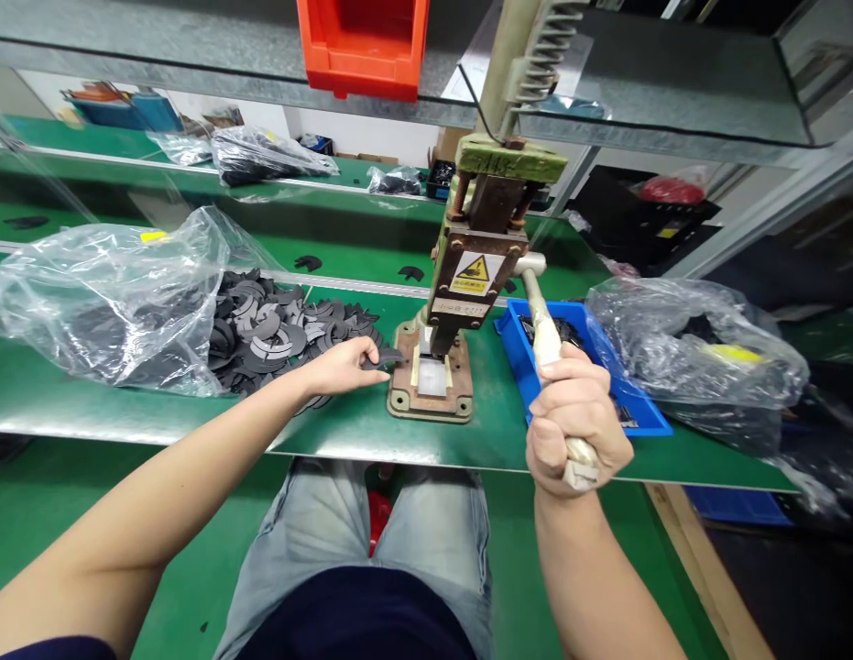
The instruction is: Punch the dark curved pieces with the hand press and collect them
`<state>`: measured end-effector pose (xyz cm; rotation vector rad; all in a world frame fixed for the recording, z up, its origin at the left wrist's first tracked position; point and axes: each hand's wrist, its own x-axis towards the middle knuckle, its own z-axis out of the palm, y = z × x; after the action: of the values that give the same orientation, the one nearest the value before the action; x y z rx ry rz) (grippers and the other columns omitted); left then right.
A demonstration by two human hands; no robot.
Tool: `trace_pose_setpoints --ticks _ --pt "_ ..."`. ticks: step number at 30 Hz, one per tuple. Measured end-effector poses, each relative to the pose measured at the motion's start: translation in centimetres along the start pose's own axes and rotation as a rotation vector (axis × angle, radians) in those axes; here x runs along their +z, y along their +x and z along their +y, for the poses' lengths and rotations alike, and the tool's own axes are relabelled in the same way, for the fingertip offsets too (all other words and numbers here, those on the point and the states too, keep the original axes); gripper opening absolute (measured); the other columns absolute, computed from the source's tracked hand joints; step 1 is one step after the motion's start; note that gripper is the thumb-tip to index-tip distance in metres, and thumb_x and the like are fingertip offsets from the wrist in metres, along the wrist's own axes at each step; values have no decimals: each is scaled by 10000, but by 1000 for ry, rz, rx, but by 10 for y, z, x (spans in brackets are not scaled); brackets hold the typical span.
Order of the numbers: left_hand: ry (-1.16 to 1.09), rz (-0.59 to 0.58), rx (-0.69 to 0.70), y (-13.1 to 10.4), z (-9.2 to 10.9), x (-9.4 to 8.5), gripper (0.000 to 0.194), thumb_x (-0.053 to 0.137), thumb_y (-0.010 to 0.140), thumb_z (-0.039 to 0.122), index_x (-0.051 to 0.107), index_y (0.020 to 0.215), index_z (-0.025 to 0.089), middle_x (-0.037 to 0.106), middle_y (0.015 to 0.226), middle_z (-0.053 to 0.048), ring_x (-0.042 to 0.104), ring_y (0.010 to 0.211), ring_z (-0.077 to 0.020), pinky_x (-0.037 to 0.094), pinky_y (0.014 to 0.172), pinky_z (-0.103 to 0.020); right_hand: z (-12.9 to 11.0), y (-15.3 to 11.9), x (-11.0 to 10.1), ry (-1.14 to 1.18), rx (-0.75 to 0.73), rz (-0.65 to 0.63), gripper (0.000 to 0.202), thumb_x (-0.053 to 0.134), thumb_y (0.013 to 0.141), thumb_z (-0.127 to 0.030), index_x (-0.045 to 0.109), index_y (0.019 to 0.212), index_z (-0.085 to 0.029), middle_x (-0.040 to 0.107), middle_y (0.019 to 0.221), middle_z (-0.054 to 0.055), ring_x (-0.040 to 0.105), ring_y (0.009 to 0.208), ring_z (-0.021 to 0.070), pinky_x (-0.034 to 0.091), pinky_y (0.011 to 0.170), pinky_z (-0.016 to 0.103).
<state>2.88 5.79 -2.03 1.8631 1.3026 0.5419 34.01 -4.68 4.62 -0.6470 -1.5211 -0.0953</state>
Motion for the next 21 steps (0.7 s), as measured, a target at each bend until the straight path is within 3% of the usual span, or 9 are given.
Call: trace_pose_setpoints --ticks 2,4,6,9,14,21 --pt "-179 -11 -25 5 2 5 372 814 803 505 629 893 195 598 662 45 542 596 -122 391 559 -240 -2 -1 0 -39 5 7 233 680 823 -313 549 635 -273 620 623 -28 670 868 237 515 1093 627" --pt "-354 51 -50 13 4 14 391 828 808 506 623 876 180 656 695 22 585 593 -109 440 578 -232 -3 -3 0 -44 19 14 237 683 825 -308 547 633 -277 620 631 -26 660 879 236 513 1101 616" --pt "-507 108 -100 22 9 25 425 890 766 446 591 909 182 670 683 32 600 540 -96 466 560 -227 -4 -3 1 -33 33 25 241 681 832 -299 547 633 -278 611 631 -21 651 877 233 527 1089 604" --pt "-654 74 -176 37 21 40 419 924 757 325 593 958 164 686 680 30 614 490 -85 487 526 -211 -6 -4 3 -16 46 46 235 681 838 -298 551 645 -274 602 631 -18 648 878 232 528 1089 607" --pt "-680 20 -249 53 39 52 320 881 833 272 585 833 148 658 605 17 629 471 -83 543 534 -203 -8 -4 6 -8 59 71 228 675 838 -301 549 650 -271 598 641 -20 648 882 234 536 1073 619" --pt "-521 -59 -304 67 41 54 364 827 889 371 529 790 186 660 532 -7 601 404 -102 503 451 -182 -8 -6 8 0 72 97 238 679 833 -280 541 640 -271 605 640 -18 657 885 237 540 1073 627"
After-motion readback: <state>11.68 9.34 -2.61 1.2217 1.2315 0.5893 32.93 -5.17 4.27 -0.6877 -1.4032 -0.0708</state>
